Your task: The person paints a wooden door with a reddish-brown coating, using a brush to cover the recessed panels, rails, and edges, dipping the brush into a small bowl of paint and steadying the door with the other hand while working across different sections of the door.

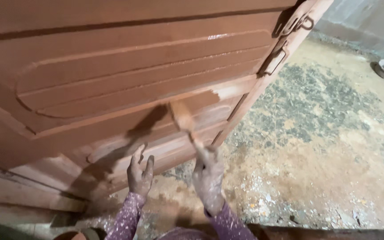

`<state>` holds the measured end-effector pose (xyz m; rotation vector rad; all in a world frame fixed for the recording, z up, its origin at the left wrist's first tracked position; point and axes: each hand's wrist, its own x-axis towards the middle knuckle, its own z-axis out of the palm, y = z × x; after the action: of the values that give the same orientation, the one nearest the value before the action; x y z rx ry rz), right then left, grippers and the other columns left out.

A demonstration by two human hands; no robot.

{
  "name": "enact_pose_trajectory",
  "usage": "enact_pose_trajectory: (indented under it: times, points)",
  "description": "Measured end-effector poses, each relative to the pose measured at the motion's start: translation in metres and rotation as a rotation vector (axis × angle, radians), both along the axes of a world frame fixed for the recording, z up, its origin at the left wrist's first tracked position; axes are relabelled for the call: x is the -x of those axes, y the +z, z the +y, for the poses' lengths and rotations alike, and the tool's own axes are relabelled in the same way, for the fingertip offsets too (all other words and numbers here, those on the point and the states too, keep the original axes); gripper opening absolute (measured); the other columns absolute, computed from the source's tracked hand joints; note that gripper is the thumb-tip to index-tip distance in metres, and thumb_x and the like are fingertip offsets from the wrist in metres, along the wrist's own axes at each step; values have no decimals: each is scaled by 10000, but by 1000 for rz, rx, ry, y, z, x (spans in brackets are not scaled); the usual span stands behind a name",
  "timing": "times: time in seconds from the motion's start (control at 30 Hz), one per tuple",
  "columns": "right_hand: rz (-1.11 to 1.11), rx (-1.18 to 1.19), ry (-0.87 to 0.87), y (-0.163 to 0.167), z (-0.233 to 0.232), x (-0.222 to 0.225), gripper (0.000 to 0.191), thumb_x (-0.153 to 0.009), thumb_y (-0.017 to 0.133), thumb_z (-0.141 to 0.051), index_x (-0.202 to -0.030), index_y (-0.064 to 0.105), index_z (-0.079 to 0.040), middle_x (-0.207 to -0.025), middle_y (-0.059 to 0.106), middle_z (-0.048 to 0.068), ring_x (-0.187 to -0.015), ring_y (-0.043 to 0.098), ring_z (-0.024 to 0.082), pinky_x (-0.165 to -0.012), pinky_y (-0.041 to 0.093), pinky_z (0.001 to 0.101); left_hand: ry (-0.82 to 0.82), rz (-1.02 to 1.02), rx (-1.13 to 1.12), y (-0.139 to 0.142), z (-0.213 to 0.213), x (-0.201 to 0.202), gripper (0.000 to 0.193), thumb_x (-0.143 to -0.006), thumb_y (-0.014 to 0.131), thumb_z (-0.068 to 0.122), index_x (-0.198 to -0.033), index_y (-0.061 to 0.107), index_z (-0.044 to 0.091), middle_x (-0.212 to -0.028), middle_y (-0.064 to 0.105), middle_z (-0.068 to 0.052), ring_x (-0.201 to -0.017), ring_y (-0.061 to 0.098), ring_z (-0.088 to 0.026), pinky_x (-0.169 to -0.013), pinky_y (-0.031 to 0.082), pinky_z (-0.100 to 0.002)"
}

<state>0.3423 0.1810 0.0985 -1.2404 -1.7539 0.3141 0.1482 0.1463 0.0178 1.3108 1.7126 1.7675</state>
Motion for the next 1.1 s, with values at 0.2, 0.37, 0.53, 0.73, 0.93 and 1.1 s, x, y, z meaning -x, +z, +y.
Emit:
enact_pose_trajectory:
  times: [0.2,0.37,0.53,0.73,0.93,1.1]
  points:
    - [-124,-246,11,-19,26,-12,415,-918,633,49,-1290,703,-123,-1043,630,87,-776,585,151,-575,527,256,-34,9,-28,-10,-9,-8,492,-999,615,202,-1424,496,-14,-1445,581,-187,-1336,572,-293,-1131,449,-403]
    - [-70,-109,30,-30,22,-28,355,-945,645,28,-1236,721,-160,-1044,663,60,-721,620,104,-489,556,186,-9,114,10,-6,-15,-4,469,-987,626,168,-1413,526,-1,-1434,599,-184,-1343,576,-284,-1139,442,-397]
    - [-79,-191,-111,-5,34,-42,392,-945,637,34,-1289,713,-136,-1084,632,130,-766,626,196,-595,551,294,-49,32,-48,-14,-11,-9,465,-1003,615,190,-1411,508,-7,-1448,586,-186,-1357,568,-286,-1154,437,-395]
    - [-171,-159,-26,5,38,-47,406,-897,692,43,-1240,732,-173,-982,642,77,-844,648,214,-720,565,334,-72,-23,32,-15,-8,-23,486,-977,636,190,-1411,533,-3,-1408,616,-183,-1315,592,-277,-1136,445,-392]
    - [-49,-304,-143,-2,45,-54,422,-873,696,78,-1228,725,-150,-1098,625,117,-903,650,230,-760,561,356,-100,-65,38,-18,-6,-32,494,-968,649,171,-1411,529,-11,-1431,592,-186,-1326,571,-277,-1143,426,-389]
    - [-60,-153,-41,5,57,-55,472,-846,675,100,-1240,731,-156,-1087,648,115,-925,648,234,-749,563,361,-126,-89,19,-20,-3,-39,480,-976,644,163,-1406,529,-16,-1437,596,-186,-1351,565,-265,-1161,419,-382]
